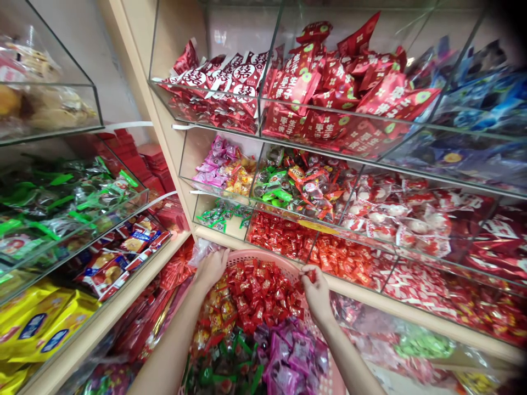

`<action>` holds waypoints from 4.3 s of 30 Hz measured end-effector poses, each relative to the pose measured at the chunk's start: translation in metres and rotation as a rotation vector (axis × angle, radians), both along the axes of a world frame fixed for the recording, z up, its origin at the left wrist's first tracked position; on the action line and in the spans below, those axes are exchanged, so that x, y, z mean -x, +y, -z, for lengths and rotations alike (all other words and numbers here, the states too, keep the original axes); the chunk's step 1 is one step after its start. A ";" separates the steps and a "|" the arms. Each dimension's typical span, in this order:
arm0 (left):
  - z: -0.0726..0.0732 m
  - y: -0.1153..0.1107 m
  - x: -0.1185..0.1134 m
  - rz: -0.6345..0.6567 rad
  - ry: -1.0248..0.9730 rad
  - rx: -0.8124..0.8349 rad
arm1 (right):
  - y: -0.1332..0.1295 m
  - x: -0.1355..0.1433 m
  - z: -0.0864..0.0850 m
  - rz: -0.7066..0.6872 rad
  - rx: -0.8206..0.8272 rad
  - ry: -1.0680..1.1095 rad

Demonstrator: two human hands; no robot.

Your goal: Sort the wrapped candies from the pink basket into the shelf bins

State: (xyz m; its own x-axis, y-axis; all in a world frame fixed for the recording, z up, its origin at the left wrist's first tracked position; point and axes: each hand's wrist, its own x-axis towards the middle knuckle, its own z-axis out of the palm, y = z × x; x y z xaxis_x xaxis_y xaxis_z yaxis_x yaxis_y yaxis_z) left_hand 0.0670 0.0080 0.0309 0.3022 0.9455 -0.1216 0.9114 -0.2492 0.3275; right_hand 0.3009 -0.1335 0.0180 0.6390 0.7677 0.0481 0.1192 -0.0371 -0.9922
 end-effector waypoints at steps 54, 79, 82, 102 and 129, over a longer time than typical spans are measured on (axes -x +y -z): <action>0.010 0.004 0.003 0.024 0.003 -0.034 | 0.011 -0.017 -0.003 -0.353 0.213 -0.690; 0.008 0.003 0.001 0.008 0.000 -0.026 | 0.010 -0.016 -0.003 -0.329 0.232 -0.779; 0.009 0.003 0.002 0.015 -0.009 -0.034 | 0.011 -0.014 -0.001 -0.334 0.225 -0.783; 0.006 0.002 0.002 0.016 -0.030 -0.023 | 0.135 -0.011 0.000 -0.326 0.610 -0.759; 0.004 0.002 0.001 0.008 -0.001 -0.005 | 0.149 -0.016 0.026 -0.281 0.449 -0.384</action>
State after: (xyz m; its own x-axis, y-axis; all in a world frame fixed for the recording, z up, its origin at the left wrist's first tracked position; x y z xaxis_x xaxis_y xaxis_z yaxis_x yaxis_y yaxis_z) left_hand 0.0659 0.0102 0.0265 0.3102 0.9435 -0.1167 0.9090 -0.2585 0.3269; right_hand 0.3165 0.0151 -0.0079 0.4122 0.9016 -0.1311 0.5278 -0.3536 -0.7722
